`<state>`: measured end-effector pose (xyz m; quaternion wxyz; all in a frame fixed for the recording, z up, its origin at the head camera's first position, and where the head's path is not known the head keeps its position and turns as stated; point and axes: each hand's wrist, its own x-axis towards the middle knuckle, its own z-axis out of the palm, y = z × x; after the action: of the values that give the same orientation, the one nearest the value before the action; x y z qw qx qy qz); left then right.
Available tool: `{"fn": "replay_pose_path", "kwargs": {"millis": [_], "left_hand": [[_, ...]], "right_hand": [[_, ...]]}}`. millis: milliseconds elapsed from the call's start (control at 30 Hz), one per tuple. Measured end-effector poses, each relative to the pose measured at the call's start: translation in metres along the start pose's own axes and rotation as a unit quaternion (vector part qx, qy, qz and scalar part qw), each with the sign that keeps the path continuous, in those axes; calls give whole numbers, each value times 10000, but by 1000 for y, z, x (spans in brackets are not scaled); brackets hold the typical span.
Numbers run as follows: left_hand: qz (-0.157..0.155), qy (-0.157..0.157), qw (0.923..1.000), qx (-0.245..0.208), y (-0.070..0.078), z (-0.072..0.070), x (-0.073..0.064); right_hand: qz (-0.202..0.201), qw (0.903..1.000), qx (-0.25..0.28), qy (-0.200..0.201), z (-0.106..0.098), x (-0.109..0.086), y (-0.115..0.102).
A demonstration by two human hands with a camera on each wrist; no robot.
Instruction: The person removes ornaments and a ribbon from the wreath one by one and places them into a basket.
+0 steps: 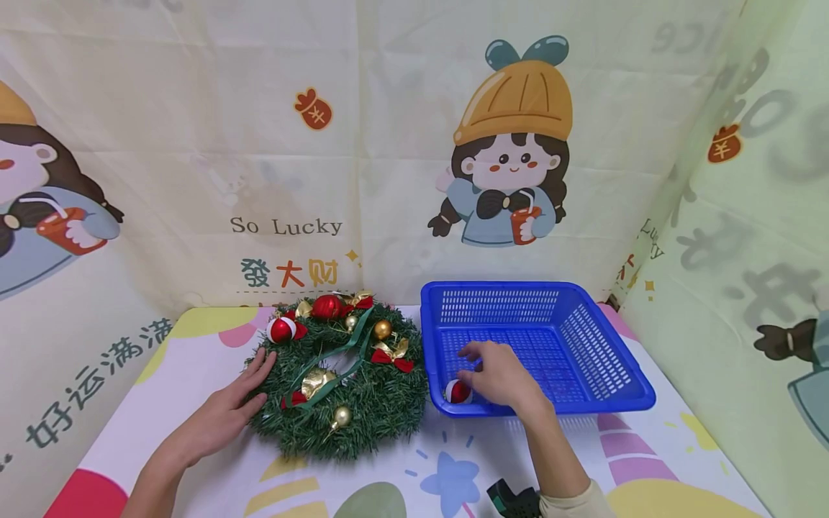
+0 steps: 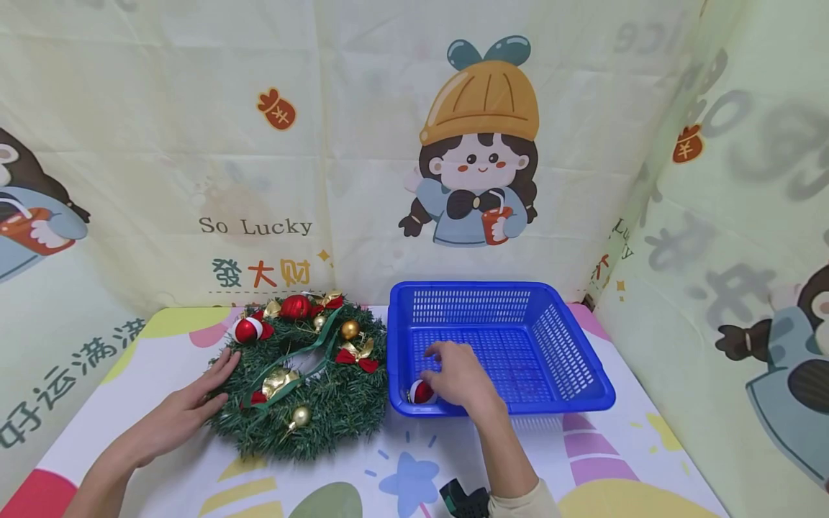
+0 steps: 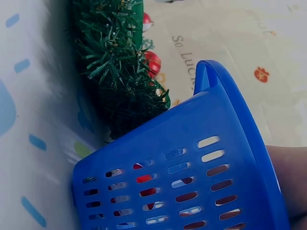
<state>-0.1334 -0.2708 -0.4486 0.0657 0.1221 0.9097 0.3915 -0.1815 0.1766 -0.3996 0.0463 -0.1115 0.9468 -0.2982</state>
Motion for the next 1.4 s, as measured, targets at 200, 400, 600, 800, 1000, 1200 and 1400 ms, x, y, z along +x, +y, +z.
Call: {"fn": "replay_pose_path", "kwargs": {"millis": [200, 400, 600, 800, 1000, 1200, 1400], "left_hand": [[42, 31, 10000, 69, 2, 0, 1], [39, 50, 9999, 103, 2, -1, 1], [61, 61, 9998, 157, 1, 0, 1], [65, 47, 9999, 150, 2, 0, 2], [81, 40, 9998, 167, 2, 0, 2], [61, 24, 9999, 156, 3, 0, 1], [51, 31, 9999, 162, 4, -1, 0]], "right_hand": [[198, 9987, 202, 427, -3, 2, -3], [318, 9948, 497, 826, -4, 3, -8], [101, 9900, 832, 1132, -4, 3, -15], [-112, 9840, 1184, 1323, -3, -1, -24], [-396, 9785, 1470, 1392, 0, -6, -35], [-588, 9745, 1681, 1366, 7, -10, -47], [-888, 9675, 2048, 1184, 15, -13, -58]]}}
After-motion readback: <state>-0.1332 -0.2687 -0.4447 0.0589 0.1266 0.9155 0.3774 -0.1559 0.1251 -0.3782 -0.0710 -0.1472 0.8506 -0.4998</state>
